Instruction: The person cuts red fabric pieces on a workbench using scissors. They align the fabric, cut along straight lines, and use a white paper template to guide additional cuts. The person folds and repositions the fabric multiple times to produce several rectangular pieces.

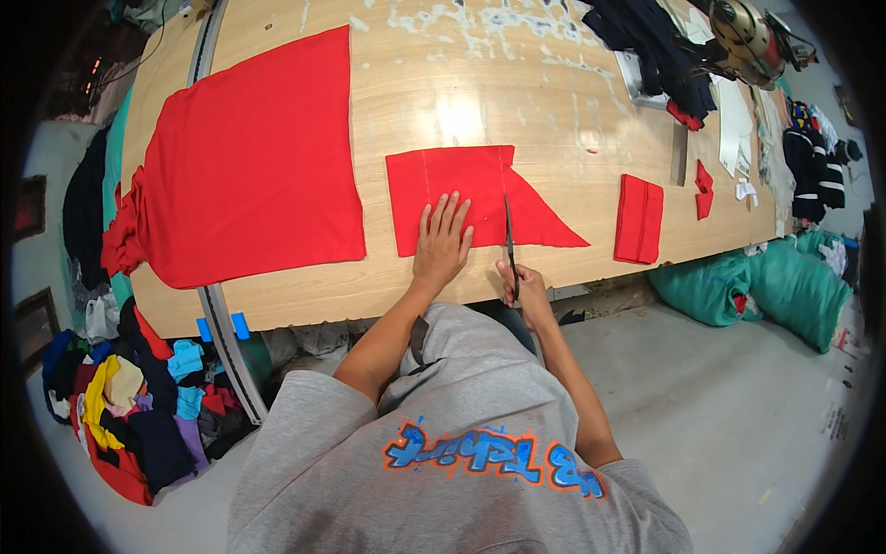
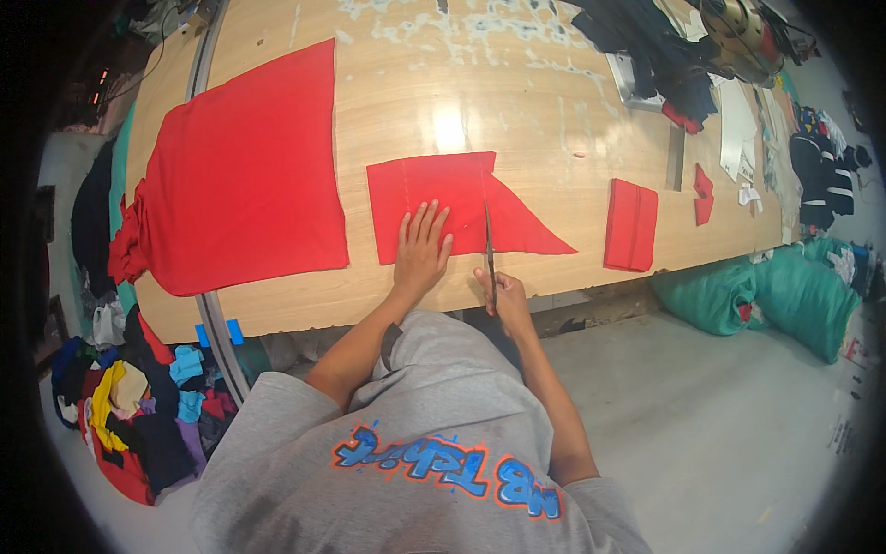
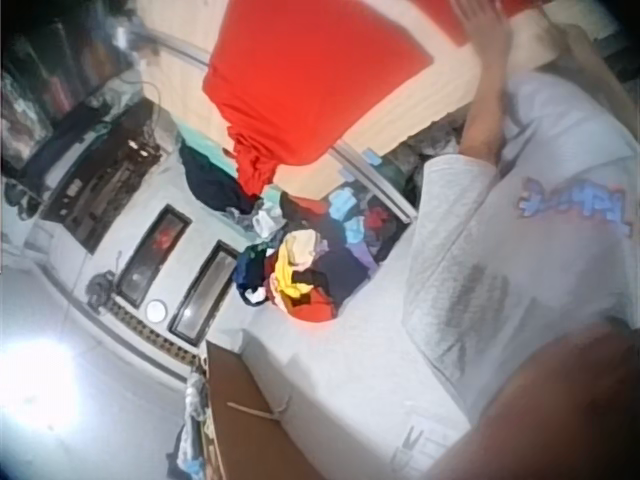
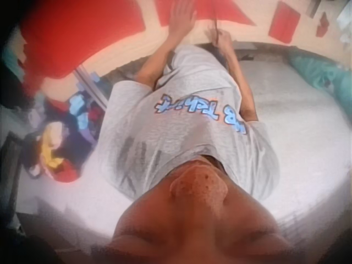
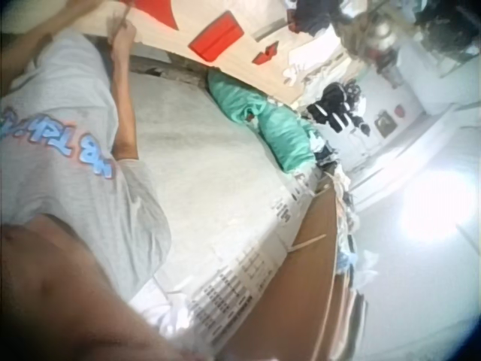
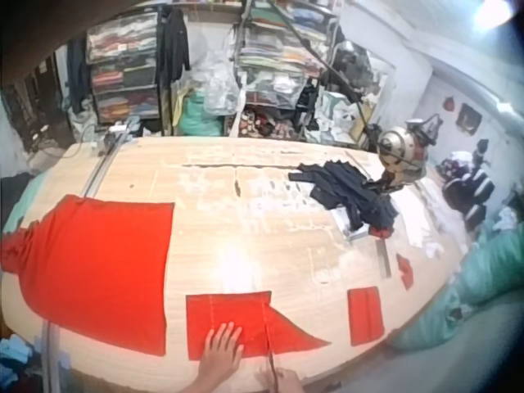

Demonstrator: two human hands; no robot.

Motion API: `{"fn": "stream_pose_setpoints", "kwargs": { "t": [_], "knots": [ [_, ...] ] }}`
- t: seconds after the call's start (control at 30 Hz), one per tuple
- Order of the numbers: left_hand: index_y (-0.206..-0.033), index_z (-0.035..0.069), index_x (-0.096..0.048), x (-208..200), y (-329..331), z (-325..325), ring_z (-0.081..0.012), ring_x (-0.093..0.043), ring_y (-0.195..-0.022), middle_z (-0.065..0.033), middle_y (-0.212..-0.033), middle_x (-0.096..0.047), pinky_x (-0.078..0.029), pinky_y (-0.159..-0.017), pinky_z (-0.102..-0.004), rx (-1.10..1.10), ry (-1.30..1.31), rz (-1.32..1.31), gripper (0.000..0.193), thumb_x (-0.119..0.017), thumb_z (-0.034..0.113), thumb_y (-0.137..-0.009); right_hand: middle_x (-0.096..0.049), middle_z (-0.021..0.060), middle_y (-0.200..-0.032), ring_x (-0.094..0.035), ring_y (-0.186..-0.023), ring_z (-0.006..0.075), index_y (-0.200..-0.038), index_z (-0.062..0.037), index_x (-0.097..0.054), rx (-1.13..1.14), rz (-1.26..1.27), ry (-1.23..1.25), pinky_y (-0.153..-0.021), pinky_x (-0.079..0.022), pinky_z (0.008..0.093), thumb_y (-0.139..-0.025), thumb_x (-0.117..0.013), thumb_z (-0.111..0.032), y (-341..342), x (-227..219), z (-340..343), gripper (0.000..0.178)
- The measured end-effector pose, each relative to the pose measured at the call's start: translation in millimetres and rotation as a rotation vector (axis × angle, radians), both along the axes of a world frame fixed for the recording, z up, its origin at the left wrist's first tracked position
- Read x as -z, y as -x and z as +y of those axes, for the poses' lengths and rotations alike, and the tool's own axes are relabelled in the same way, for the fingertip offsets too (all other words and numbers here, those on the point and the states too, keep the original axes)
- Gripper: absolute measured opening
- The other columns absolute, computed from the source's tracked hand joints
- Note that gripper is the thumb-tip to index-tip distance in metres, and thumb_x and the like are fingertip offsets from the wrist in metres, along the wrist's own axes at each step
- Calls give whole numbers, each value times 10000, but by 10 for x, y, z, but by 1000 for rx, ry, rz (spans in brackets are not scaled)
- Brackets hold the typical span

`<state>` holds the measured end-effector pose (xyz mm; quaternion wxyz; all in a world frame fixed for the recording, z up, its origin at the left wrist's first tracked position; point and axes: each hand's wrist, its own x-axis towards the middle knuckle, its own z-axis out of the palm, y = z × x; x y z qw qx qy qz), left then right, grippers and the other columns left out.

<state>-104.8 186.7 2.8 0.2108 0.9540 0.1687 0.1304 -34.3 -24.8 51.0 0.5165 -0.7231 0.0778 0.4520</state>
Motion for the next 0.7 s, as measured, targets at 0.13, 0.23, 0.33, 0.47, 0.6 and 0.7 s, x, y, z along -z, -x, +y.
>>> {"fn": "stream_pose_setpoints", "kwargs": {
  "t": [0.13, 0.23, 0.33, 0.47, 0.6, 0.7],
  "knots": [
    [-1644, 91, -520, -8, 2, 5, -293, -375, -1632, -142, -1730, -464, -254, -1357, -542, 2, 4, -8, 581, -590, 342, -1124, -499, -44, -677, -513, -566, 87, -848, -135, -608, -17, 17, -2, -537, -425, 281, -1009, -787, -613, -148, 24, 115, 535],
    [-1643, 90, -520, -11, 2, 12, -294, -378, -1631, -142, -1728, -467, -259, -1354, -543, 5, 11, -14, 580, -590, 339, -1124, -496, -48, -676, -493, -550, 78, -838, -140, -607, -4, 6, 21, -526, -407, 265, -997, -802, -614, -179, 30, 171, 537],
    [-1642, 90, -521, -11, 2, 16, -295, -383, -1629, -141, -1724, -472, -261, -1353, -542, 5, 18, -20, 579, -591, 337, -1123, -496, -50, -675, -479, -538, 65, -835, -135, -610, 10, 5, 31, -516, -393, 247, -985, -818, -609, -167, 33, 170, 539],
    [-1642, 92, -522, -13, 3, 13, -294, -387, -1628, -141, -1721, -477, -262, -1353, -541, 2, 21, -22, 578, -596, 333, -1122, -494, -51, -674, -466, -529, 56, -843, -131, -616, 30, -9, 39, -507, -373, 240, -983, -826, -598, -104, 4, 187, 531],
    [-1640, 93, -524, 0, 6, 18, -295, -392, -1624, -144, -1715, -481, -266, -1352, -539, 1, 6, -28, 576, -601, 330, -1120, -496, -50, -677, -485, -554, 60, -849, -134, -621, -14, 9, 11, -533, -389, 245, -988, -823, -592, -206, -88, 198, 520],
    [-1636, 92, -529, -11, 9, 21, -295, -398, -1619, -146, -1707, -489, -270, -1350, -539, 2, 6, -34, 572, -602, 327, -1120, -497, -55, -681, -498, -574, 61, -855, -143, -625, -39, 16, 21, -555, -402, 247, -992, -819, -590, -333, -52, 265, 506]
  ]
}}
